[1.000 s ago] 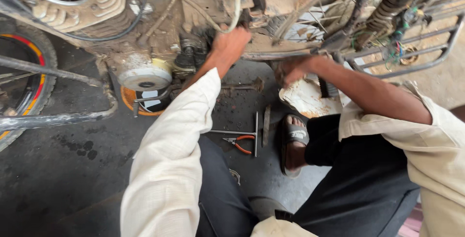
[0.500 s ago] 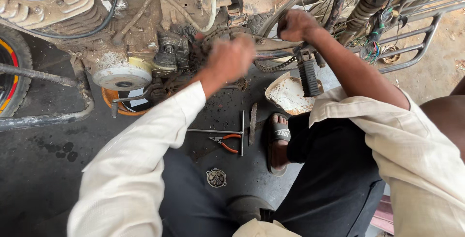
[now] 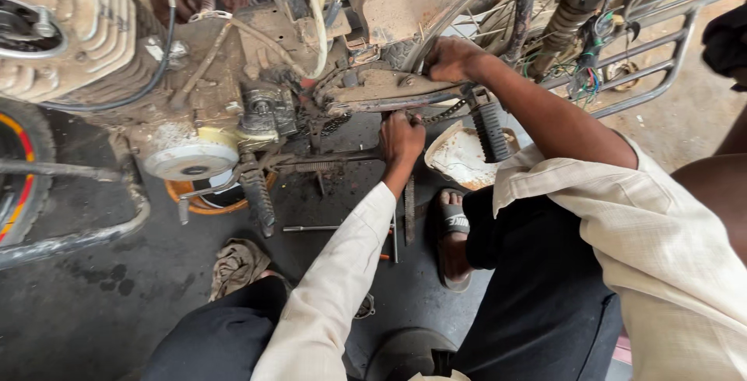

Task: The person removes a sprocket from the engine shaft, cleans the area with a cloth, and installs a new sprocket while another person assists by holding the chain.

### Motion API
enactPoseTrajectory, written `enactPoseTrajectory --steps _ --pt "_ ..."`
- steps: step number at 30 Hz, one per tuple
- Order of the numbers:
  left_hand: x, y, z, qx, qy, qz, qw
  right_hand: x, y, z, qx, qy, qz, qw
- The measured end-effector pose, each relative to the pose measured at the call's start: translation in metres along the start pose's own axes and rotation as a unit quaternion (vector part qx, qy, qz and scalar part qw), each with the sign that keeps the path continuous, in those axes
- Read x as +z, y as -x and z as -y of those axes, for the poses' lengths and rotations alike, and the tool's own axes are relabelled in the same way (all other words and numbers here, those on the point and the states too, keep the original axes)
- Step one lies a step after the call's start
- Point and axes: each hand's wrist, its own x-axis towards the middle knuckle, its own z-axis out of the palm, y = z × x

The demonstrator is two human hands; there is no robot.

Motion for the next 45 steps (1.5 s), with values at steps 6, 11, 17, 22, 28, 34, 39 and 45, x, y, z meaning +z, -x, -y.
enactPoseTrajectory --steps 6,11,17,22,28,34,39,45 --pt "0.050 -0.017 0.001 0.019 0.164 -0.031 0.986 -0.046 0.036 0.016 0.092 -0.289 0.022 0.953" --pt "0.069 -0.034 0.006 -0.079 0.288 -0.041 0.954 -0.067 0.054 0.031 0.149 -0.467 -0.009 0.871" --pt "0.120 -0.066 0.036 -0.011 0.603 -0.012 0.798 -0.042 0.029 0.013 0.152 -0.392 0.019 0.907" --pt "0.123 -0.090 0.056 0.033 0.758 0.120 0.640 -0.035 0.024 0.011 0.130 -0.237 0.005 0.963" --pt "0.128 -0.092 0.056 0.054 0.827 0.201 0.522 -0.052 0.037 0.022 0.156 -0.209 -0.049 0.964" --pt "0.096 -0.077 0.039 0.016 0.805 0.205 0.556 -0.052 0.037 0.025 0.160 -0.208 -0.069 0.963" --pt "0.104 -0.083 0.035 0.017 0.797 0.157 0.582 -0.012 0.006 -0.006 -0.040 -0.889 -0.057 0.452" --pt "0.114 -0.071 0.031 -0.211 0.695 -0.088 0.681 -0.001 0.004 -0.006 -0.035 -0.932 -0.102 0.346"
